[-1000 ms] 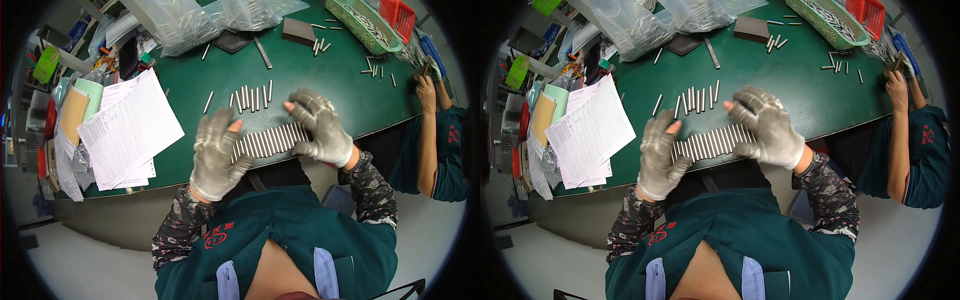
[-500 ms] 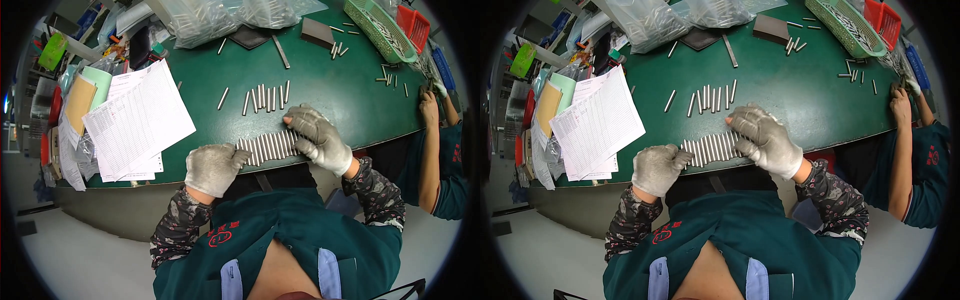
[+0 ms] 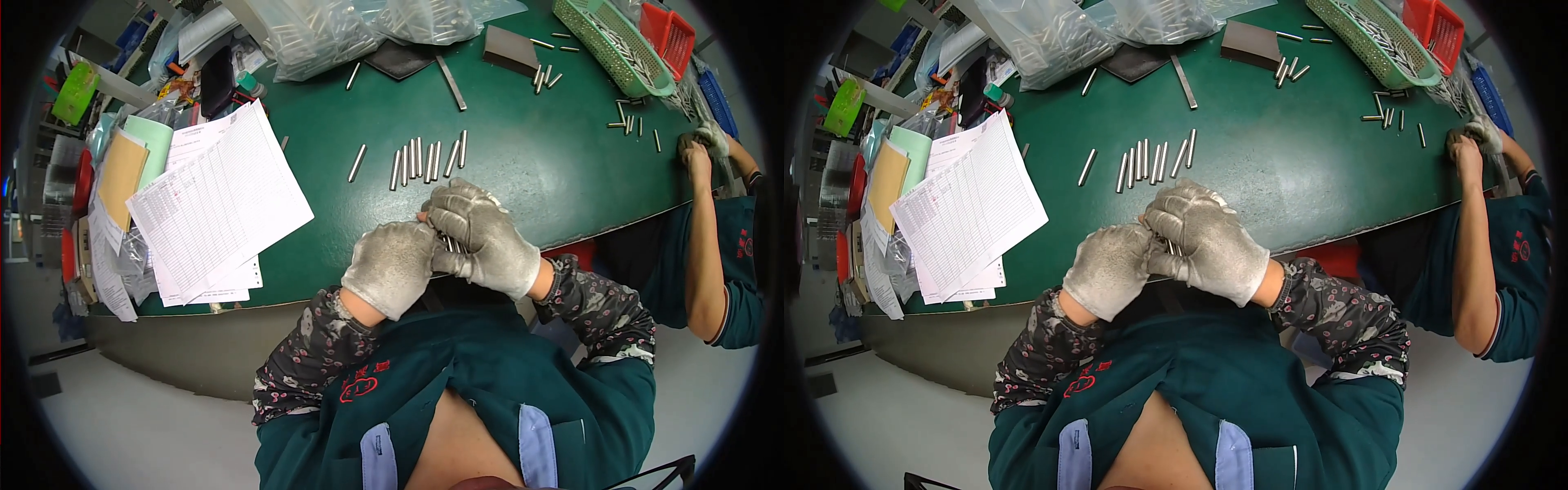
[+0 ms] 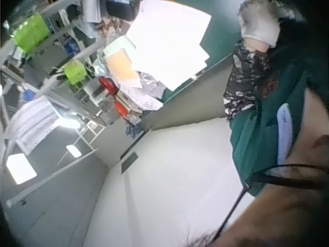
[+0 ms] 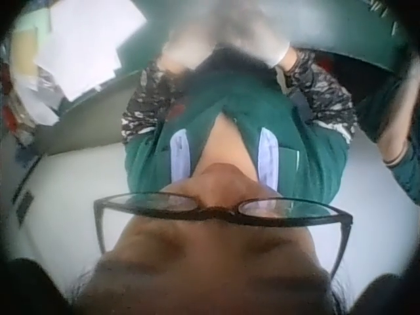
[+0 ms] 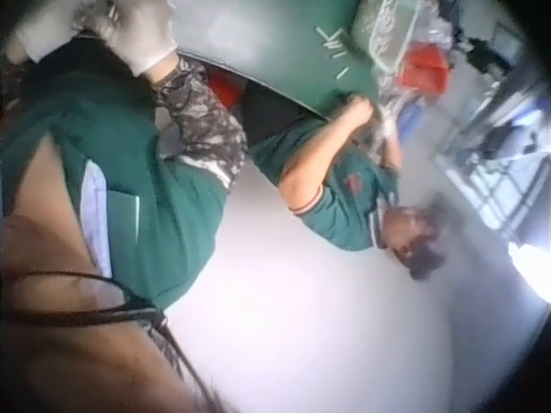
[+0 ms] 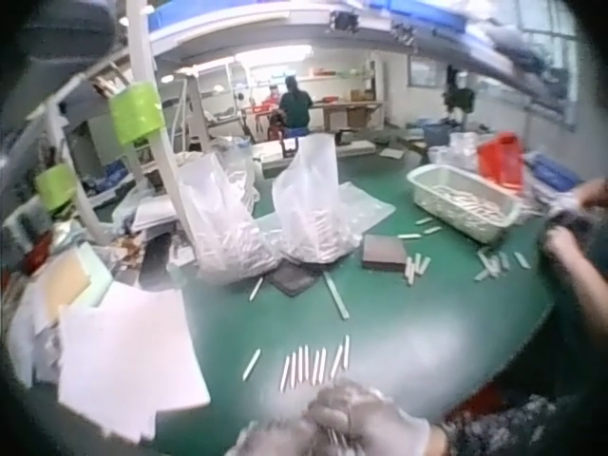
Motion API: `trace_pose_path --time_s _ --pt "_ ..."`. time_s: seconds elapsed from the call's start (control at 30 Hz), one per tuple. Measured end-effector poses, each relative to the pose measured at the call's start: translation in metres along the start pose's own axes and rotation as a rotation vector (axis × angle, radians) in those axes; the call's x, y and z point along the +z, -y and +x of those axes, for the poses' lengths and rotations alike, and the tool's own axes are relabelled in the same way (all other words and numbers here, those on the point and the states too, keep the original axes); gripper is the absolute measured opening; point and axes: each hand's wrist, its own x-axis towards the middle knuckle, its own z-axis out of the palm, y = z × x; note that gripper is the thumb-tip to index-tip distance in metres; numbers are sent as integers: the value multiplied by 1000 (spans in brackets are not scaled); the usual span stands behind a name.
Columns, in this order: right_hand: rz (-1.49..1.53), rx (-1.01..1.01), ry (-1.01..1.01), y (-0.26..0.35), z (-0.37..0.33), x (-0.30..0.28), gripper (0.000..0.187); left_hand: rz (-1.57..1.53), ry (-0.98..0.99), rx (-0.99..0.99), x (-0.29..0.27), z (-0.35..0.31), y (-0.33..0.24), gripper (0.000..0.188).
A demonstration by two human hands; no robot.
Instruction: Arranging cylindrical metal pins into organized rows on a alignment block and then placing them into a plastic bag.
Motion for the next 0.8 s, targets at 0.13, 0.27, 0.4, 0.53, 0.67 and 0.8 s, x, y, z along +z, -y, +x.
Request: trace_pose_path --time_s 0.13,0.27,0.4,0.53,0.67,0.8 --pt "-63 17 -35 2 -4 4 37 -227 -167 169 7 -15 17 14" --pt "-65 46 -8 4 -8 1 27 -828 -82 38 5 -59 8 15" --pt "-54 16 15 9 -11 2 24 -1489 551 -237 42 -66 14 49" --pt "58 -40 34 19 -20 11 23 -2260 454 -126 78 -49 -10 69" --pt "30 2 -2 35 -32 22 20 -2416 331 -178 64 -46 -33 82" --pt "362 227 -62 49 -28 10 34 -2438 385 -286 65 -52 -27 81"
